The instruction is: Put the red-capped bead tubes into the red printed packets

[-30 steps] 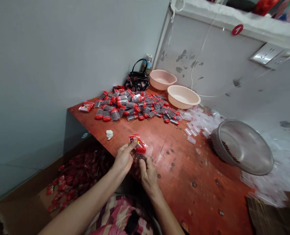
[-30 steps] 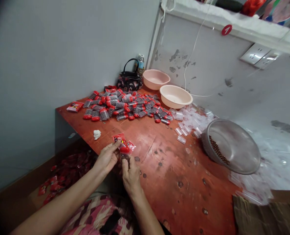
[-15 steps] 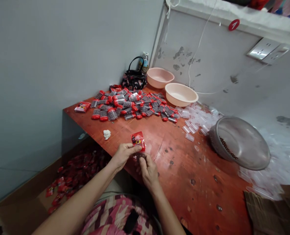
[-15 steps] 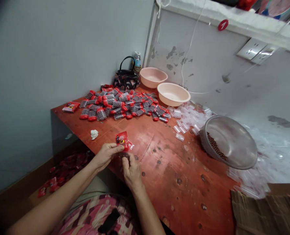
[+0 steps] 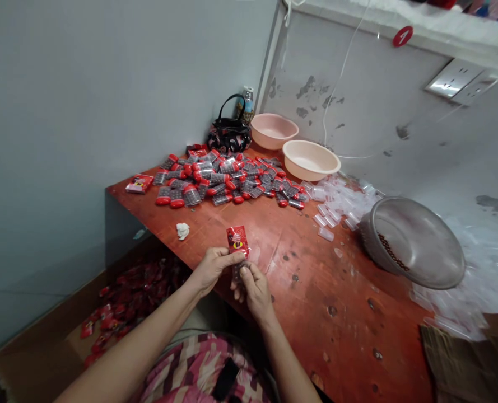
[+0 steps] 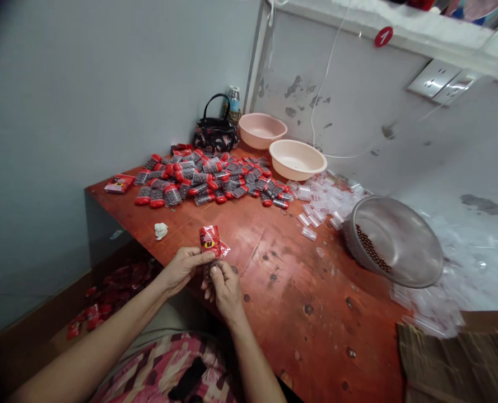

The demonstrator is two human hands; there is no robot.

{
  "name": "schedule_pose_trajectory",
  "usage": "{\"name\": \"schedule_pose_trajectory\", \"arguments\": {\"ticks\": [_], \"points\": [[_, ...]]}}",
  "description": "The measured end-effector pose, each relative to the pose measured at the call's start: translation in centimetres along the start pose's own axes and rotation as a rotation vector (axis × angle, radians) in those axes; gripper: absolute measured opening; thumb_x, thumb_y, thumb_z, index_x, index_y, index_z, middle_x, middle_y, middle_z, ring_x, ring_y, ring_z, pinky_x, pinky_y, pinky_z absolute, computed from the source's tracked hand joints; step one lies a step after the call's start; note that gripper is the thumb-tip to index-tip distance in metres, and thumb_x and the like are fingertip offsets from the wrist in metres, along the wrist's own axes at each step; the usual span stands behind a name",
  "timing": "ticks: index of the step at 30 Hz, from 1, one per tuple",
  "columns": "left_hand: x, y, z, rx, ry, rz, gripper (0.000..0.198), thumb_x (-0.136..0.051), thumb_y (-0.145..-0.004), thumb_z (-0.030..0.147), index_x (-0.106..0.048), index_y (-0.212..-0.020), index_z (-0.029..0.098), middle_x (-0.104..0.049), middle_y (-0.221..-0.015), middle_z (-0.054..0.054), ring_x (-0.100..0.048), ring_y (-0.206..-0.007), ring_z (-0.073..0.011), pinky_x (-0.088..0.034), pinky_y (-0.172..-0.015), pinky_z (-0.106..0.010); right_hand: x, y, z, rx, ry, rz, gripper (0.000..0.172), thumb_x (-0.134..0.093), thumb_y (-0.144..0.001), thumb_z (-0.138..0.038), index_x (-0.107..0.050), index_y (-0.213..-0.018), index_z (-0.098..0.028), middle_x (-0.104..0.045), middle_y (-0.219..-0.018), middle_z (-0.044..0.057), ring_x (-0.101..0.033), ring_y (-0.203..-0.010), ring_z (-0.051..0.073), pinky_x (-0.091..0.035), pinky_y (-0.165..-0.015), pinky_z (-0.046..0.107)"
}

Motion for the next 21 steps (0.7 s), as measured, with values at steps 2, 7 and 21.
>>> {"name": "schedule_pose_trajectory", "arguments": {"ticks": [2, 7, 21], "points": [[0.4, -0.1, 0.1, -0.025, -0.069, 0.075, 0.022, -0.063, -0.067, 0.032, -0.063, -0.061, 0.011, -0.059, -0.047, -0.003, -0.052, -0.039, -0.0134, -0.039, -0.04, -0.024, 0.6, 0.2, -0.5, 0.074, 0.153, 0.116, 0.025, -0.037, -0.085, -0.038, -0.054, -0.088, -0.02, -0.059, -0.065, 0.001, -0.052, -0.049, 0.012, -0.039, -0.045, 0.021], [0.9, 0.3, 0.5, -0.09, -0.122, 0.193, 0.019, -0.066, -0.064, 0.03, -0.064, -0.064, 0.011, -0.06, -0.054, -0.002, -0.053, -0.044, -0.0116, -0.04, -0.043, -0.023, 0.7, 0.6, -0.8, 0.125, 0.297, 0.191, 0.023, -0.038, -0.085, -0.034, -0.056, -0.093, -0.021, -0.06, -0.069, 0.002, -0.055, -0.059, 0.015, -0.04, -0.051, 0.023], [0.4, 0.7, -0.8, -0.075, -0.033, 0.164, 0.017, -0.063, -0.068, 0.026, -0.061, -0.066, 0.01, -0.06, -0.051, -0.002, -0.056, -0.045, -0.0129, -0.044, -0.046, -0.023, 0.8, 0.7, -0.5, 0.168, 0.208, 0.157, 0.026, -0.036, -0.086, -0.037, -0.053, -0.094, -0.019, -0.06, -0.072, 0.003, -0.056, -0.056, 0.013, -0.043, -0.051, 0.023]]}}
Point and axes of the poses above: each hand's wrist, its own y-axis away from the middle knuckle, its own x-axis out of the back of the hand, z = x × y, the point moved 5 cm from there along -y, towards the middle knuckle
